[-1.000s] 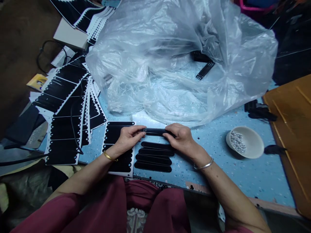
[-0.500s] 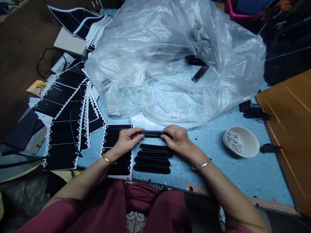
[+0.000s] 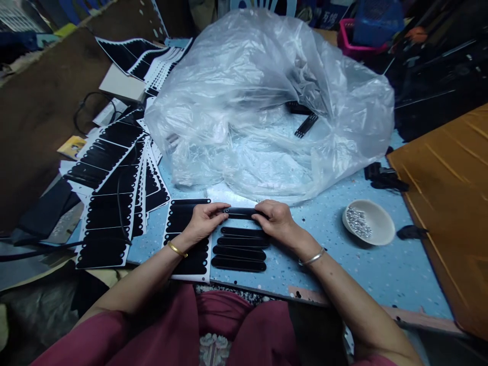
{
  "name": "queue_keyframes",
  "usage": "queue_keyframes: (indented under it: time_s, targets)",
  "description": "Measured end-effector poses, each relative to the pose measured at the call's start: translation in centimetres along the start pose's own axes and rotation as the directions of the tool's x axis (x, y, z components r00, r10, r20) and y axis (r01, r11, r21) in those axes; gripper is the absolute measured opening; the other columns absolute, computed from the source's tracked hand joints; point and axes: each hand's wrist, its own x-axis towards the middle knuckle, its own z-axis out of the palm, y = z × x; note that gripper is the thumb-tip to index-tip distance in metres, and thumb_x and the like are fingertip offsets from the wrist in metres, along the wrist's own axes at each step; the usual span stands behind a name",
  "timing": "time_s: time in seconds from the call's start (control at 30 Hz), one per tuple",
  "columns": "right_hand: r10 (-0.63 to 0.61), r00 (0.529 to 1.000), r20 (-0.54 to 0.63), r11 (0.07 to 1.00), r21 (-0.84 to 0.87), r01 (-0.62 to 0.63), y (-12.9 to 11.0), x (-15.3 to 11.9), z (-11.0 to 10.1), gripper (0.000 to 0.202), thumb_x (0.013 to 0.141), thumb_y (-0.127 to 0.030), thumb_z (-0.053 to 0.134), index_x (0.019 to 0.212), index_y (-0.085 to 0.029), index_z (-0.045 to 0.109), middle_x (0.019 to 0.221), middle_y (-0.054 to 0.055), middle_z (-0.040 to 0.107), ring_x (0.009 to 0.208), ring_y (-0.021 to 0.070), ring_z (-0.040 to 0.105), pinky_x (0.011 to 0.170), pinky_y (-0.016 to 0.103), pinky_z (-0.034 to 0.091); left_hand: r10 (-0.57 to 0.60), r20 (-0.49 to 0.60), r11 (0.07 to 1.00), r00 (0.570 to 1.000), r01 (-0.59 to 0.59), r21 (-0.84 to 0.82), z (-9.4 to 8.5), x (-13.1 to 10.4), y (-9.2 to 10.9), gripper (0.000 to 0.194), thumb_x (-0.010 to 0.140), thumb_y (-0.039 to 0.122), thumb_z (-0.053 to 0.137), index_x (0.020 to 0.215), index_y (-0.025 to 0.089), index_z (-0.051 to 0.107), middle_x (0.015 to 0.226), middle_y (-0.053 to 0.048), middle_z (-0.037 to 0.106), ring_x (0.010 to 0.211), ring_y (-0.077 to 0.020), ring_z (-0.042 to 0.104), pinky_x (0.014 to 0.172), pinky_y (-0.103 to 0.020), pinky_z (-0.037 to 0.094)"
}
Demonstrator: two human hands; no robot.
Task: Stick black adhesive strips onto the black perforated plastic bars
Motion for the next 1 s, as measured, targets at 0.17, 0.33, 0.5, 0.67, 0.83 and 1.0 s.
queue_keyframes:
  time_s: [0.17,0.33,0.5,0.67,0.83,1.0]
  targets:
    - [0.043,0.998,0.037,0.998,0.032,-0.045,-0.07,-0.16,-0.11,0.011,0.083,-0.025,0.065,0.087,-0.018,0.073,0.082,0.007,0.073,0.071,0.0177,0.067,0.064,0.029,0.053,-0.015,0.045,1.0,0.999,0.015,-0.007,-0.1,0.21,0.05,0.029,0.073,0.02,0.069,0.1,0.01,0.075,0.061,-0.001,0.063,0.052,-0.0083,0.049,0.05,-0.019,0.038]
    - [0.043,0.998,0.044,0.999,0.025,-0.044,-0.06,-0.09,-0.14,0.011,0.082,-0.025,0.065,0.086,-0.019,0.074,0.082,0.007,0.073,0.071,0.0184,0.068,0.063,0.029,0.053,-0.013,0.058,1.0,0.998,0.014,-0.022,-0.18,0.35,-0.33,0.029,0.072,0.02,0.069,0.099,0.01,0.075,0.063,-0.001,0.064,0.052,-0.0083,0.051,0.051,-0.018,0.039]
    - [0.028,0.999,0.018,0.999,0.016,-0.028,-0.08,-0.15,-0.1,0.01,0.081,-0.023,0.067,0.086,-0.018,0.073,0.081,0.008,0.074,0.072,0.0191,0.069,0.064,0.029,0.054,-0.006,0.053,1.0,0.999,0.008,-0.022,-0.22,0.33,-0.43,0.029,0.071,0.02,0.07,0.098,0.011,0.075,0.065,-0.002,0.067,0.056,-0.0099,0.056,0.054,-0.018,0.043]
    - [0.041,0.999,0.006,0.999,0.004,-0.041,-0.07,-0.27,-0.04,0.01,0.081,-0.024,0.066,0.086,-0.02,0.073,0.081,0.006,0.074,0.072,0.0188,0.069,0.063,0.029,0.054,-0.043,0.056,0.997,0.998,0.046,-0.055,-0.16,0.3,-0.53,0.033,0.071,0.018,0.069,0.102,0.009,0.074,0.061,-0.002,0.066,0.053,-0.0089,0.055,0.052,-0.018,0.043]
    - [0.018,1.0,0.002,1.0,0.0,-0.018,-0.32,-0.21,0.0,0.009,0.082,-0.023,0.065,0.084,-0.019,0.073,0.079,0.007,0.073,0.07,0.0182,0.068,0.061,0.028,0.053,-0.006,0.03,0.999,1.0,0.007,-0.035,-0.2,0.38,-0.55,0.028,0.07,0.018,0.071,0.096,0.011,0.076,0.072,-0.004,0.071,0.059,-0.0103,0.058,0.055,-0.019,0.045]
    - [0.008,1.0,0.007,1.0,-0.013,-0.008,-0.8,-0.32,0.05,0.009,0.083,-0.024,0.064,0.082,-0.019,0.072,0.078,0.007,0.073,0.068,0.0179,0.068,0.061,0.028,0.053,-0.074,0.054,0.993,0.996,0.079,-0.086,-0.22,0.42,-0.45,0.033,0.072,0.021,0.07,0.102,0.01,0.075,0.065,-0.003,0.069,0.053,-0.0104,0.057,0.052,-0.02,0.046]
